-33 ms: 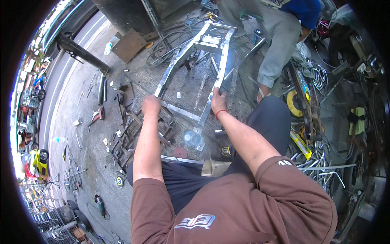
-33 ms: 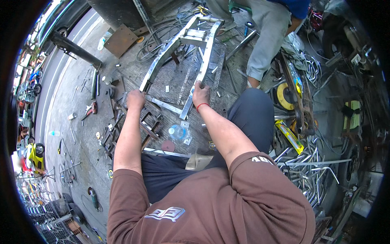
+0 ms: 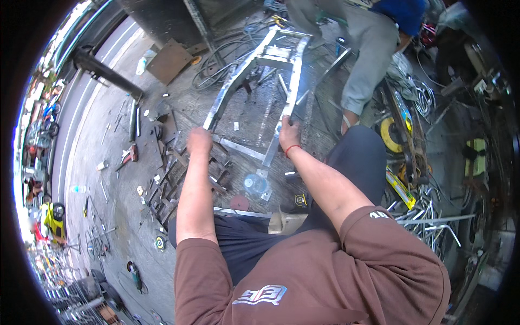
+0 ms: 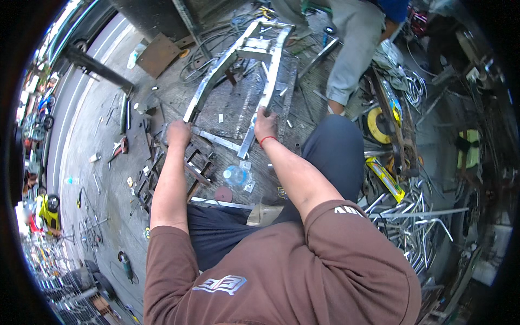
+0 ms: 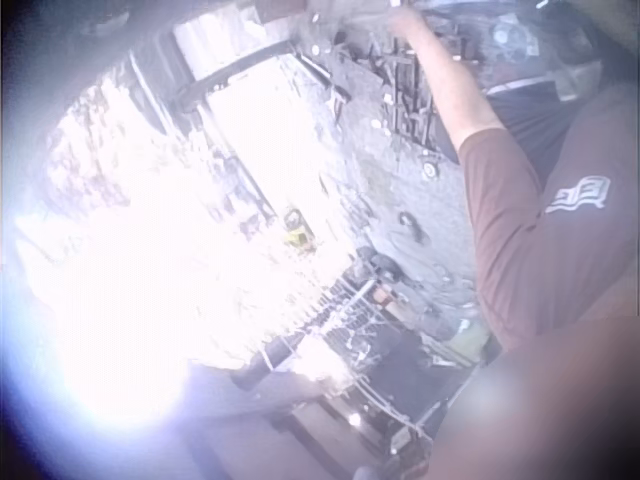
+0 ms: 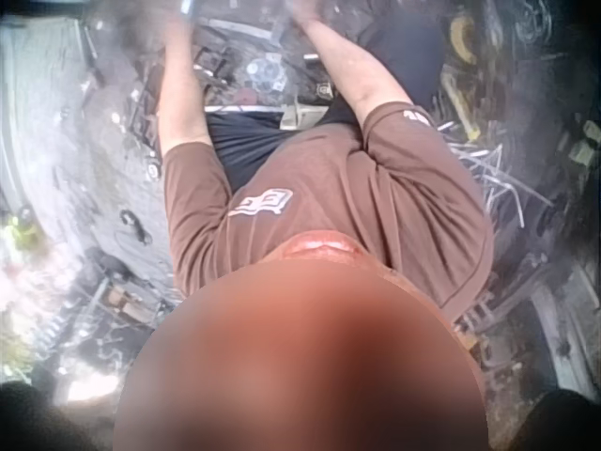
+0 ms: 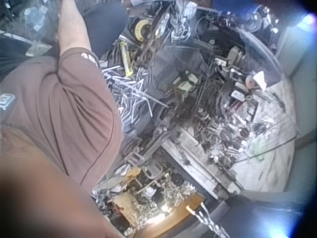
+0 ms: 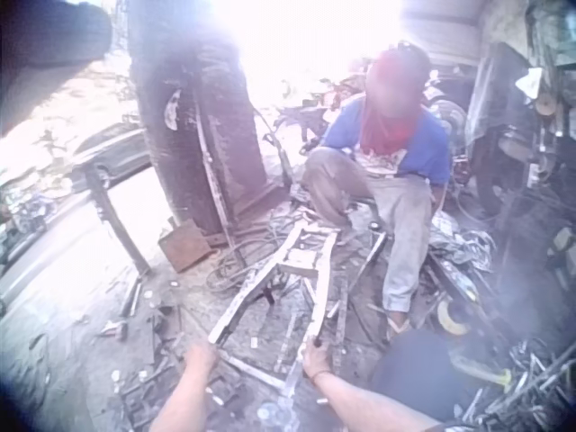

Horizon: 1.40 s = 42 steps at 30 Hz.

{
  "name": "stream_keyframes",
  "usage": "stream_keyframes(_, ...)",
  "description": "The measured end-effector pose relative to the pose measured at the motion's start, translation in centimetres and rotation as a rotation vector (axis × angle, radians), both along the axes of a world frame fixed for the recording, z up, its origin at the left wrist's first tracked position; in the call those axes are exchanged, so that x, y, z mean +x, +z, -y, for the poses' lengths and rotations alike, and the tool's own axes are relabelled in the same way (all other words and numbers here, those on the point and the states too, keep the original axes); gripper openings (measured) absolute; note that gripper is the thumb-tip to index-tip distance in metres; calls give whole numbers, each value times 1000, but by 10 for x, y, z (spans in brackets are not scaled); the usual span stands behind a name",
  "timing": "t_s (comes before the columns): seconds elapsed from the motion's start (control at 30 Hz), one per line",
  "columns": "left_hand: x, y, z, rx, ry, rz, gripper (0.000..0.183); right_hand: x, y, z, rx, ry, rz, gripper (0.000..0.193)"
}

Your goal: The person sits on the floor and positions metal bars onto a partially assembled frame while a coworker uses an angle grinder to cut and smooth the metal pieces. The person adjusts the alignment of the bars and holds them in place as the coworker works.

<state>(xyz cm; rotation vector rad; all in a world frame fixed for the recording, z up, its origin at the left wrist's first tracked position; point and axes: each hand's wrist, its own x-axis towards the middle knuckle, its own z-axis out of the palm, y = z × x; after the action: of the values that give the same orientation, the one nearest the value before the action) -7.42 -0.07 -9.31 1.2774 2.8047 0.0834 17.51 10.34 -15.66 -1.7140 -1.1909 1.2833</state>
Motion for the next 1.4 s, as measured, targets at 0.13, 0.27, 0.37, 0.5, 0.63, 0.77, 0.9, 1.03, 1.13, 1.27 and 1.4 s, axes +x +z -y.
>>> stream_keyframes(0.13, -10, -10, -1, 9, -49, 24, 35, -2, -6, 0, 5, -23, 32, 63)
stream_keyframes(0.27, -34, -13, -5, -68, -143, 36, 42, 0, -6, -2, -30, 24, -28, 68)
stream_keyframes(0.37, -77, -1, 5, -40, -161, 339, 61, 0, -8, -5, 58, 53, -31, 70)
stream_keyframes(0.5, -126, 26, 68, -26, -32, 196, 78, 2, -23, -5, 175, 160, 28, 66)
stream_keyframes(0.63, -136, 62, 173, -13, 8, 326, 61, 8, -45, -13, 388, 297, 266, 36)
stream_keyframes(0.77, -109, 66, 271, 187, 247, 407, 50, 22, -64, -28, 770, 464, 515, 26)
stream_keyframes(0.9, -16, 4, 342, 810, 472, 575, 28, 39, -71, -39, 669, 471, 594, 30)
stream_keyframes(1.03, 95, -65, 353, 441, 653, 778, 34, 45, -49, -42, 179, 414, -157, 46)
stream_keyframes(1.13, 152, -96, 349, 450, 574, 976, 31, 34, -24, -40, 120, 369, -153, 42)
stream_keyframes(1.27, 191, -139, 356, 272, 532, 1015, 33, 19, -8, -36, -14, 238, -211, 41)
stream_keyframes(1.4, 208, -185, 381, 233, 616, 929, 45, 28, -21, -33, 11, 314, -334, 42)
